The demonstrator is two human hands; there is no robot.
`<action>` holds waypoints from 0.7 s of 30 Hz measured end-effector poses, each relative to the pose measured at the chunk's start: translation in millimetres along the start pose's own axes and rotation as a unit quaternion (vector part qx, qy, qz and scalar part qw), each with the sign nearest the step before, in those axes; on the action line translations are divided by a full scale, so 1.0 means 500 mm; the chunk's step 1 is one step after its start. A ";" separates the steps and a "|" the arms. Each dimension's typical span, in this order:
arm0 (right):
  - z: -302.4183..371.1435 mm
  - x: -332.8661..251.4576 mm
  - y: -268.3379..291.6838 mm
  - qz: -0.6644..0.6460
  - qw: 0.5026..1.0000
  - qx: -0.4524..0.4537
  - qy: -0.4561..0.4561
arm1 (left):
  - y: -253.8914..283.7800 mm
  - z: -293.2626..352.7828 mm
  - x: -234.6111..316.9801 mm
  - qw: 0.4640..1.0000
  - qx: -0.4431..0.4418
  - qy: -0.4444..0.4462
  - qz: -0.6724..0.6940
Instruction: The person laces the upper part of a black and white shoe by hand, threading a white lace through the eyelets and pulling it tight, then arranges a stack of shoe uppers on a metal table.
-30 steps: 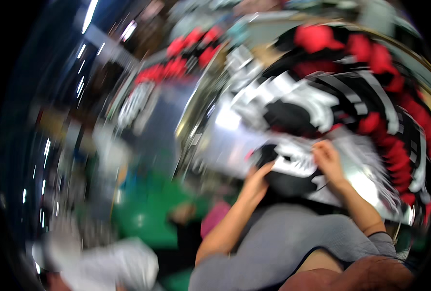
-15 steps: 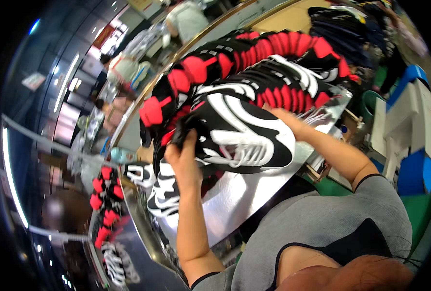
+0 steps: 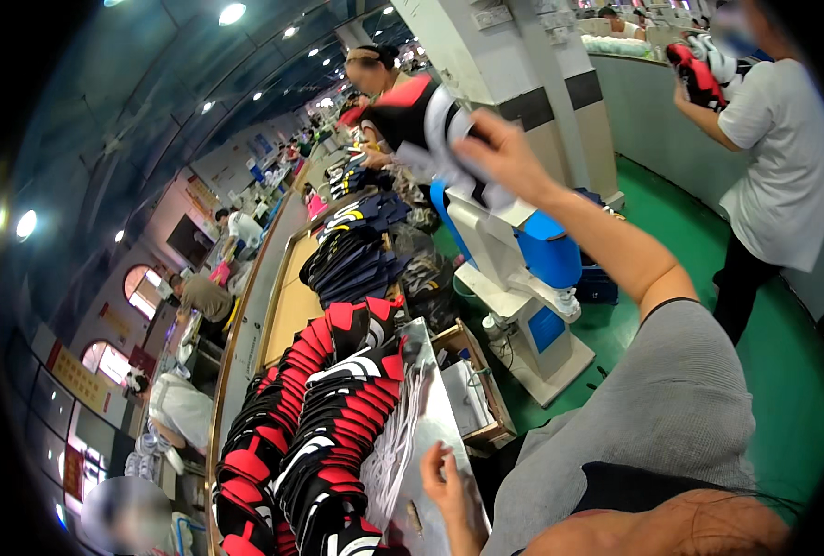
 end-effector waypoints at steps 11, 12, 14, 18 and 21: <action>-0.239 -0.186 0.432 0.579 0.663 0.276 0.386 | 0.015 0.020 -0.143 0.999 0.042 -0.017 0.006; -0.264 -0.195 0.482 0.609 0.636 0.273 0.387 | 0.002 0.016 -0.139 0.999 0.042 -0.001 0.009; -0.310 -0.210 0.571 0.672 0.580 0.269 0.374 | -0.015 0.008 -0.133 0.999 0.044 0.023 0.016; -0.351 -0.209 0.742 0.791 0.504 0.201 0.282 | -0.028 -0.003 -0.134 0.995 0.053 0.071 0.035; -0.327 -0.208 0.843 0.829 0.469 0.197 0.234 | -0.035 -0.013 -0.126 0.993 0.058 0.097 0.045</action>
Point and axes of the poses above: each hand's wrist, its own z-axis away from the middle knuckle, its own y-axis out of the back of the hand, x = y × z, the point moved 5 cm from there along -z, towards the middle knuckle, and after that the axes turned 10 degrees about x, right-handed, at the moved point
